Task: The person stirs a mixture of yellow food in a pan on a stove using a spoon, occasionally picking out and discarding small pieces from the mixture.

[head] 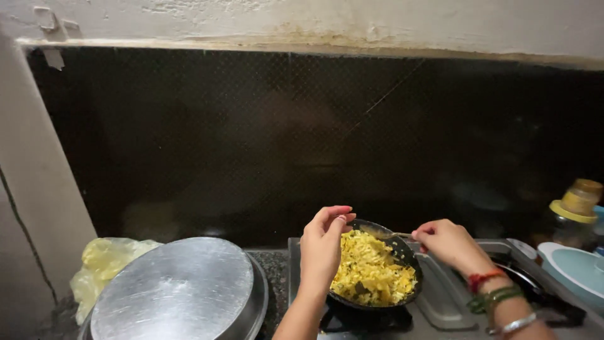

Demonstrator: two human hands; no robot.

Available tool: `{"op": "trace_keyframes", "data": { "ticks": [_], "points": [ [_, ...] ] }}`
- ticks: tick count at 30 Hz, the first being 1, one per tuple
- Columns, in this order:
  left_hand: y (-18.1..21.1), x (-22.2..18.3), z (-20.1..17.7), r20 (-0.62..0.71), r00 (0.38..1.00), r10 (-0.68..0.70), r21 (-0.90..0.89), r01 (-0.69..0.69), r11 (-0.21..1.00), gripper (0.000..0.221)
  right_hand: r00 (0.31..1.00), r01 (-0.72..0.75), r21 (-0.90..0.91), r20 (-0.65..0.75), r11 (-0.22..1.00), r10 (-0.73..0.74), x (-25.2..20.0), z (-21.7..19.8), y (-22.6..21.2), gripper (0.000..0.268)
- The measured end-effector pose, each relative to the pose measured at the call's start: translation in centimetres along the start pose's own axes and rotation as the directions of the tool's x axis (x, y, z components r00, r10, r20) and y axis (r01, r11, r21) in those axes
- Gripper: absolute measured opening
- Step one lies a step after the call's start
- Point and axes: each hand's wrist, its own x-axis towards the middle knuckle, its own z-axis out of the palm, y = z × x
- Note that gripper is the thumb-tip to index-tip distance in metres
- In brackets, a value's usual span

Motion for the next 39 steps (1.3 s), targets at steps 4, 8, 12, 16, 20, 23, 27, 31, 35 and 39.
{"op": "trace_keyframes", "data": {
  "ticks": [4, 8, 12, 16, 20, 23, 27, 31, 35, 39],
  "points": [
    [-1.3, 0.2, 0.3, 0.031, 0.999, 0.036, -0.042, -0.035, 0.999, 0.028, 0.982, -0.019, -0.059, -0.190, 0.998, 0.008, -4.0, 0.9, -0.2, 0.028],
    [-1.1, -0.5, 0.5, 0.029, 1.000, 0.010, -0.060, -0.009, 0.998, 0.028, 0.963, -0.137, -0.197, -0.258, 0.971, 0.083, -7.3, 1.4, -1.3, 0.027],
    [-1.4, -0.5, 0.2, 0.028, 0.999, -0.017, -0.037, 0.018, 0.999, 0.028, 0.977, -0.129, -0.277, -0.201, 0.952, 0.074, -7.9, 2.6, -0.6, 0.027],
    [-2.1, -0.4, -0.3, 0.024, 1.000, 0.002, -0.033, -0.001, 0.999, 0.028, 0.993, -0.110, -0.263, -0.066, 0.958, 0.095, -7.6, 3.7, -1.3, 0.026],
    [-2.0, -0.5, -0.9, 0.033, 0.999, 0.005, -0.042, -0.004, 0.999, 0.029, 0.999, 0.019, -0.182, -0.037, 0.983, -0.026, -6.7, 5.2, -1.3, 0.026],
    [-1.9, -0.4, -1.2, 0.036, 0.999, 0.004, -0.054, -0.002, 0.999, 0.029, 0.994, 0.091, -0.169, -0.040, 0.981, -0.100, -6.7, 5.0, -2.3, 0.025],
    [-1.7, -0.3, -1.0, 0.032, 0.999, -0.015, -0.056, 0.017, 0.998, 0.027, 0.990, 0.131, -0.234, -0.016, 0.963, -0.139, -7.4, 4.4, -4.1, 0.021],
    [-3.2, 0.2, -0.9, 0.059, 0.998, 0.036, -0.091, -0.031, 0.995, 0.027, 0.990, 0.129, -0.230, -0.027, 0.964, -0.139, -6.5, 4.2, -3.8, 0.018],
    [-2.6, 0.2, -1.0, 0.066, 0.997, 0.027, -0.094, -0.020, 0.995, 0.027, 0.996, 0.090, -0.083, 0.017, 0.992, -0.089, -4.6, 4.5, -1.8, 0.020],
    [-1.0, -0.5, -1.4, 0.045, 0.998, -0.033, -0.005, 0.033, 0.999, 0.028, 1.000, -0.003, 0.064, -0.011, 0.998, 0.004, -3.8, 4.0, -0.8, 0.020]
  ]
}}
